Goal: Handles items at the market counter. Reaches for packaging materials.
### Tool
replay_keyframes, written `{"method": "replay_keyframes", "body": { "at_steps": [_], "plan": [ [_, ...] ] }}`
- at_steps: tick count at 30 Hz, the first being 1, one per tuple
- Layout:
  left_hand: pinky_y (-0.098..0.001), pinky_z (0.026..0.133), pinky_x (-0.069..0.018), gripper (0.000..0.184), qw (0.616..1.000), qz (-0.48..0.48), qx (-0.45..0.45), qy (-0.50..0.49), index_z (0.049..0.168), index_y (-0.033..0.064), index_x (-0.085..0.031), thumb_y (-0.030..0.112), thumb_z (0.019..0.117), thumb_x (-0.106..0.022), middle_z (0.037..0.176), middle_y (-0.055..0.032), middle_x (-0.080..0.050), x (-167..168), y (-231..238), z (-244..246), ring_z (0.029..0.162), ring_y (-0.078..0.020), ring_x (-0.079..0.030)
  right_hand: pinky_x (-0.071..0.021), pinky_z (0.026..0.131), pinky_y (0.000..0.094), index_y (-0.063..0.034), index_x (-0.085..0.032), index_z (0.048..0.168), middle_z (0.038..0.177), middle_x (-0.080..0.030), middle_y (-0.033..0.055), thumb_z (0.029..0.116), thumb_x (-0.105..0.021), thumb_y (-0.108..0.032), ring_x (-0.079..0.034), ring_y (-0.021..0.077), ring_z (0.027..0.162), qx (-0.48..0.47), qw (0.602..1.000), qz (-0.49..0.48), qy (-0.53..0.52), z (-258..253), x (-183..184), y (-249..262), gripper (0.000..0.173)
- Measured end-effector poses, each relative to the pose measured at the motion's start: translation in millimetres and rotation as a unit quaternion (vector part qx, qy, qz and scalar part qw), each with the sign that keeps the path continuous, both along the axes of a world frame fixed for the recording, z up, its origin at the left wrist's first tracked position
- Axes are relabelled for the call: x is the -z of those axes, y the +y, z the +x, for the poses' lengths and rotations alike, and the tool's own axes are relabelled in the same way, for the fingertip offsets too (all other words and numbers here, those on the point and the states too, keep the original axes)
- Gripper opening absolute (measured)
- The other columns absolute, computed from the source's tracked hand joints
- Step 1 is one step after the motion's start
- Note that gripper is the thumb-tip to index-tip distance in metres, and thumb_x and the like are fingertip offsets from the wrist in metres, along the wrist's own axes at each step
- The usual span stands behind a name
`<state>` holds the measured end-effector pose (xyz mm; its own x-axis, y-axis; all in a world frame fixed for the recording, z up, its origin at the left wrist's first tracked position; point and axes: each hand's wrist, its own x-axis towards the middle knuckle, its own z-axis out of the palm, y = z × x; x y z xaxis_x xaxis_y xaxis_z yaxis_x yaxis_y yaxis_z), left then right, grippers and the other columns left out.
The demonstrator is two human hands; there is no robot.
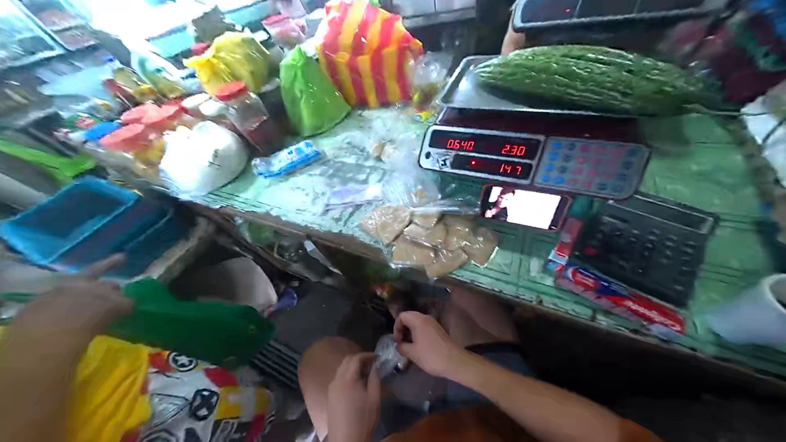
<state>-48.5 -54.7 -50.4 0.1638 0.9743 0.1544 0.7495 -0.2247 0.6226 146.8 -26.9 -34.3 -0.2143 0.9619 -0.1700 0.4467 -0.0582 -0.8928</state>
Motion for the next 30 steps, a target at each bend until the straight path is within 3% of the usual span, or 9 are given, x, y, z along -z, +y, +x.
{"method": "replay_keyframes", "body": {
  "at_steps": [5,9,11,14,16,20,23,25,30],
  "plan": [
    [-0.0447,0.069,-0.0604,0.016,0.993,0.109,0.022,0.033,0.096,0.0072,-0.076,0.011,0.0844,-0.065,0.089,-0.0065,-0.074,-38.5,16.4,10.4,0.076,-0.0205,-0.071,-0.0566,0.082,0.0365,-0.0008,-0.071,0.094,0.096,-0.067,0.0136,0.0825,-0.073,-0.002,-0.066,0.0225,0.091,0.034,0.985,0.169,0.005,6.5,-42.1,-10.6,0.012],
    [-0.0555,0.075,-0.058,0.022,0.986,-0.059,0.083,0.132,0.105,0.0108,-0.076,0.022,0.0961,-0.059,0.088,-0.0096,-0.074,-55.6,26.6,7.6,0.082,-0.0284,-0.073,-0.0591,0.08,0.0378,-0.0024,-0.068,0.105,0.105,-0.067,0.0122,0.0893,-0.07,-0.008,-0.068,0.0187,0.087,0.008,0.999,0.034,-0.035,24.4,-43.7,-10.8,0.017],
    [-0.0412,0.06,-0.0561,0.02,0.992,-0.015,0.096,0.075,0.099,0.0143,-0.077,0.02,0.0907,-0.06,0.073,-0.0008,-0.069,-71.2,24.3,-1.0,0.063,-0.0159,-0.065,-0.0591,0.072,0.0338,-0.0059,-0.068,0.101,0.098,-0.067,0.0064,0.0859,-0.073,-0.01,-0.067,0.0142,0.079,0.006,0.997,0.073,0.016,29.7,-49.5,-13.1,0.017],
    [-0.024,0.053,-0.0539,0.02,0.989,0.015,0.12,-0.087,0.099,0.0119,-0.076,0.012,0.0883,-0.06,0.074,0.0042,-0.069,-94.1,14.4,-11.8,0.057,-0.0022,-0.061,-0.0586,0.066,0.0258,-0.0132,-0.054,0.133,0.117,-0.065,0.0008,0.0838,-0.083,-0.025,-0.066,0.0074,0.079,-0.093,0.975,0.14,0.146,35.2,-70.1,-16.3,0.058],
    [-0.0248,0.055,-0.0567,0.019,0.981,-0.015,0.129,-0.145,0.104,0.0091,-0.075,0.01,0.0933,-0.059,0.081,0.0017,-0.072,-114.8,20.9,-16.6,0.06,-0.0038,-0.064,-0.0589,0.075,0.0265,-0.0149,-0.045,0.151,0.136,-0.057,0.0054,0.0819,-0.085,-0.04,-0.065,0.0081,0.091,-0.178,0.972,0.145,0.047,22.8,-85.2,-4.0,0.084],
    [-0.0262,0.057,-0.0562,0.024,0.947,-0.038,0.128,-0.293,0.123,0.0044,-0.067,0.012,0.1018,-0.059,0.09,-0.0019,-0.071,-141.4,37.5,-45.9,0.064,-0.0087,-0.063,-0.0586,0.079,0.0399,-0.0077,-0.074,0.104,0.092,-0.072,0.0065,0.0956,-0.072,-0.03,-0.069,0.0147,0.083,-0.18,0.957,0.218,-0.066,-7.9,-102.6,21.7,0.024],
    [-0.0377,0.079,-0.0613,0.054,0.925,0.036,0.134,-0.355,0.146,0.0034,-0.047,0.037,0.1039,-0.052,0.118,-0.0063,-0.07,-144.1,36.4,-82.2,0.095,-0.0179,-0.07,-0.0588,0.078,0.0294,-0.0116,-0.074,0.105,0.089,-0.072,-0.0027,0.0985,-0.068,-0.033,-0.068,0.0035,0.08,-0.137,0.95,0.28,-0.04,-22.1,-152.0,35.0,0.023],
    [-0.0421,0.09,-0.0603,0.091,0.942,0.044,0.122,-0.309,0.155,0.009,-0.037,0.062,0.0878,-0.067,0.138,-0.0059,-0.062,-130.7,12.0,-86.8,0.118,-0.0209,-0.065,-0.0606,0.073,0.0237,-0.0128,-0.074,0.103,0.085,-0.073,-0.0061,0.0991,-0.067,-0.03,-0.068,-0.0002,0.075,-0.15,0.94,0.307,0.002,-37.7,-177.5,31.2,0.019],
    [-0.0395,0.097,-0.0588,0.064,0.967,0.024,0.068,-0.245,0.141,0.0078,-0.054,0.026,0.0865,-0.082,0.126,-0.0062,-0.068,-58.1,14.1,-47.8,0.111,-0.0145,-0.068,-0.0581,0.072,0.0319,-0.0129,-0.072,0.096,0.08,-0.072,-0.0036,0.1015,-0.065,-0.03,-0.068,0.0056,0.073,-0.239,0.9,0.361,-0.056,-83.6,-210.6,31.5,0.02]
  ]
}}
